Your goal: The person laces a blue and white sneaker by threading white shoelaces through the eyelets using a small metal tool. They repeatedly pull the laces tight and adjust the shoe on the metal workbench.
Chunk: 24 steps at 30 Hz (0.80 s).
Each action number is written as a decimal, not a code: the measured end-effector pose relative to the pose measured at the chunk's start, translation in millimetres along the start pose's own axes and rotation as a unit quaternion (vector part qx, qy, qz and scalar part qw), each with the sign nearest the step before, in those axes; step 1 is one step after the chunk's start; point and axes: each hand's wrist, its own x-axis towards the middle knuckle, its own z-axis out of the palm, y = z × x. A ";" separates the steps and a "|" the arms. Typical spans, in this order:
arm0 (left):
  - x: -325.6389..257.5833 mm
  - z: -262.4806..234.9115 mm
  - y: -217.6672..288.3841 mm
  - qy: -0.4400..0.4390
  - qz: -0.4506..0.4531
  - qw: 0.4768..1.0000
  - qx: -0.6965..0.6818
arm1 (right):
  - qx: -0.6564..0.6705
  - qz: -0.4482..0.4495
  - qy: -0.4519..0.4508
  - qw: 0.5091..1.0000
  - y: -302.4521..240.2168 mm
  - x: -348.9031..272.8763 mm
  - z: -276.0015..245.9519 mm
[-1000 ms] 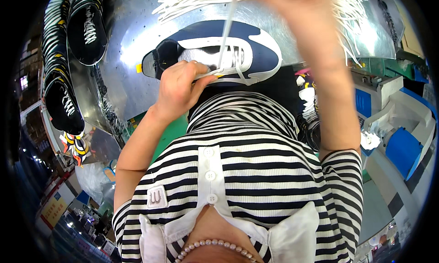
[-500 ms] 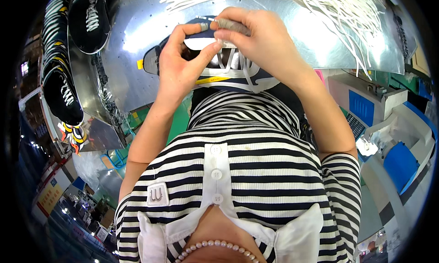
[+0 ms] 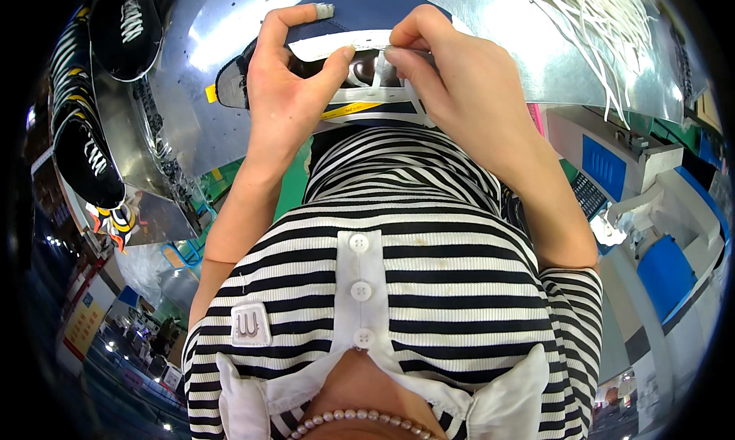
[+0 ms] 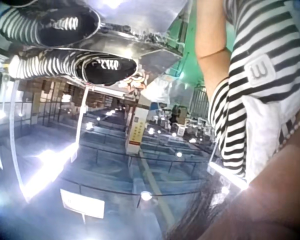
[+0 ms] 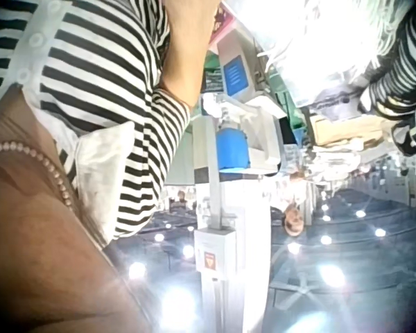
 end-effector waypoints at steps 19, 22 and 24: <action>13.8 -8.5 12.2 -0.016 -0.083 0.986 -0.144 | -0.090 0.040 0.072 0.992 -9.3 -1.8 -30.0; 20.7 -0.2 14.5 -0.007 -0.084 0.985 -0.153 | -0.017 0.081 0.055 0.995 8.9 -5.9 -20.0; 28.4 -4.8 21.0 -0.046 -0.109 0.968 -0.223 | -0.131 0.000 0.134 0.982 31.8 -1.4 0.6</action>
